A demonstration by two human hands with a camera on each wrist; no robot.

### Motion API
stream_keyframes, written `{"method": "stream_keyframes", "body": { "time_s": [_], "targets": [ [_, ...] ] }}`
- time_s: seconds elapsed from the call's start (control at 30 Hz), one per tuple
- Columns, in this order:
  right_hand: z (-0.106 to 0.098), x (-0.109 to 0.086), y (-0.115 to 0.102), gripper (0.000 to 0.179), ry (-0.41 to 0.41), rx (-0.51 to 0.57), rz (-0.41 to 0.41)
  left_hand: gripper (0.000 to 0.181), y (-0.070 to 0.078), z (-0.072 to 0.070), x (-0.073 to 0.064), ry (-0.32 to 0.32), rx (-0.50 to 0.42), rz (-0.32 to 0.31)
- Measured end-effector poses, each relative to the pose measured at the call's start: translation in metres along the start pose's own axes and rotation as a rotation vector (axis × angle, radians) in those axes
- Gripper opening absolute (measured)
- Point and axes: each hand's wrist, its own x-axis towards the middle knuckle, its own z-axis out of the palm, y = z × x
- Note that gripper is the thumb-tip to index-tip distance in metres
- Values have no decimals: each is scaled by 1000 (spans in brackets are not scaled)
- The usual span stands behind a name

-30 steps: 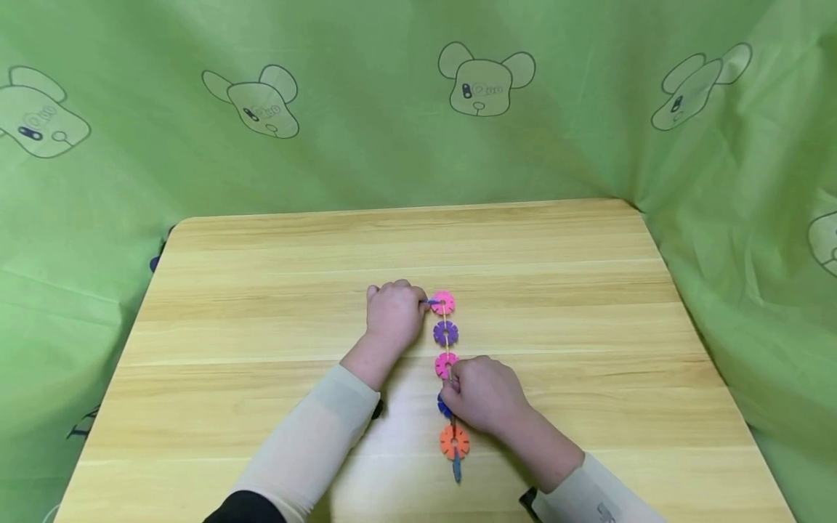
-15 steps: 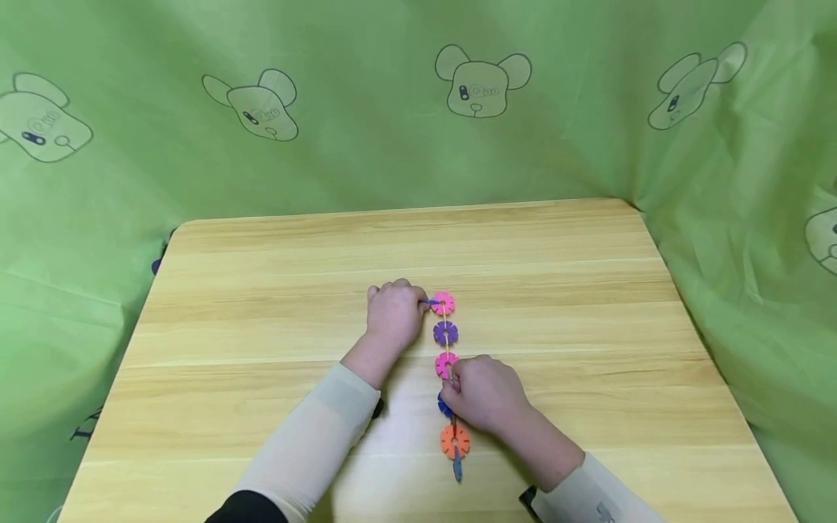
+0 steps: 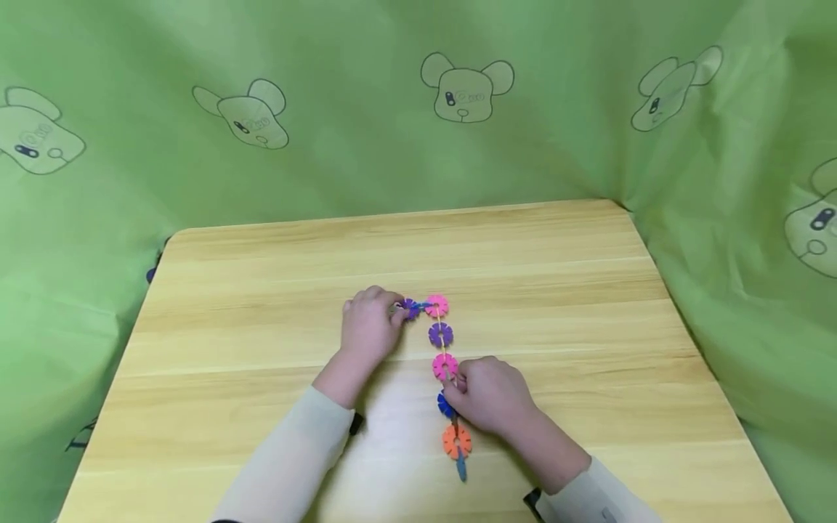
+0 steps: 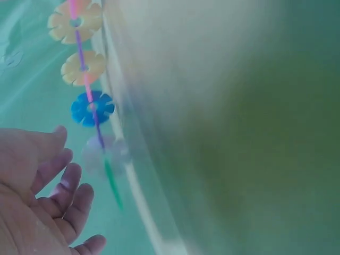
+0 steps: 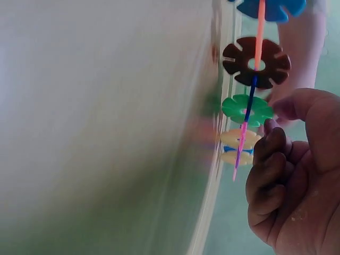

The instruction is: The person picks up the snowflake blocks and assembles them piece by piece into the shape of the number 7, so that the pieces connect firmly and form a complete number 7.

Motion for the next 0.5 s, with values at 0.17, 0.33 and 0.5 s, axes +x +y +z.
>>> {"method": "stream_keyframes", "body": {
  "time_s": [0.17,0.33,0.5],
  "targets": [
    [-6,-5,6,48,25,45,1,32,-20,-13,-39,82,-49,-42],
    [-2,-5,6,44,8,49,-11,30,-32,-13,-46,92,-5,-63],
    [6,-2,0,44,8,56,-40,23,-34,-15,-33,73,106,-41]
  ]
}}
